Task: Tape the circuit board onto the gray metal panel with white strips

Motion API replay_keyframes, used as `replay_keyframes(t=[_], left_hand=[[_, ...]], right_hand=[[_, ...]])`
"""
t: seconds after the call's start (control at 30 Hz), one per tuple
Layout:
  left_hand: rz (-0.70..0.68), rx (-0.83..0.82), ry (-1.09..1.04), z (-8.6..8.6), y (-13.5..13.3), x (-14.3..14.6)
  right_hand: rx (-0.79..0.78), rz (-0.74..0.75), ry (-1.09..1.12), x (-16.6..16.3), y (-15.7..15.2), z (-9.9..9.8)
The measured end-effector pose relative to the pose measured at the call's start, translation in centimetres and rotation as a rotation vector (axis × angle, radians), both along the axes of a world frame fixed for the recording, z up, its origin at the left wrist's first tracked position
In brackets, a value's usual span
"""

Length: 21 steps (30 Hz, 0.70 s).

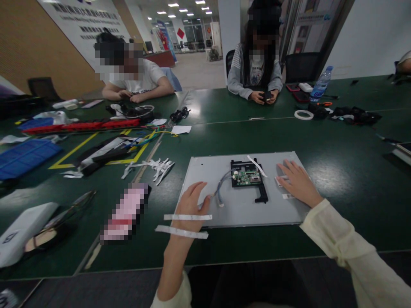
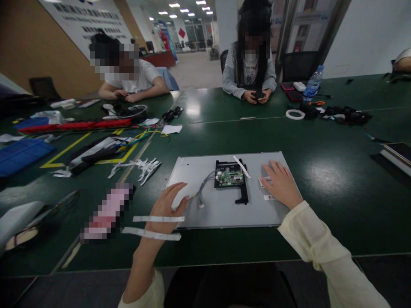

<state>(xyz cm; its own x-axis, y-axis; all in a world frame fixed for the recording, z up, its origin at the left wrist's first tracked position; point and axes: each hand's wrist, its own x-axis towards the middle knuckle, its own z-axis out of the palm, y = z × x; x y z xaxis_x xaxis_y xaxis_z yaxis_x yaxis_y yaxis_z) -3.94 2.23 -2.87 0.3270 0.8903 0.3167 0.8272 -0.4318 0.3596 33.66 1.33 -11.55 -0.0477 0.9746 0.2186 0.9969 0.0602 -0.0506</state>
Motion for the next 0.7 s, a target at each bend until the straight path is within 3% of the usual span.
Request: replay_keyframes(t=[0.13,0.3,0.47,0.7], left_hand=[[-0.116,-0.007,0.074,0.4,1.8,4.4],[-0.212,-0.085,0.174,-1.8,3.7,8.5],[-0.208,-0.126,0.216,-2.9,3.9,9.3],[-0.204,-0.151,0.218,-2.8,3.7,9.0]], right_hand=[[-0.004,0.001,0.009,0.0,0.0,0.1],[0.010,0.006,0.009,0.2,0.1,-0.1],[0.020,0.014,0.000,0.3,0.2,-0.4],[0.023,0.019,0.025,0.3,0.2,-0.3]])
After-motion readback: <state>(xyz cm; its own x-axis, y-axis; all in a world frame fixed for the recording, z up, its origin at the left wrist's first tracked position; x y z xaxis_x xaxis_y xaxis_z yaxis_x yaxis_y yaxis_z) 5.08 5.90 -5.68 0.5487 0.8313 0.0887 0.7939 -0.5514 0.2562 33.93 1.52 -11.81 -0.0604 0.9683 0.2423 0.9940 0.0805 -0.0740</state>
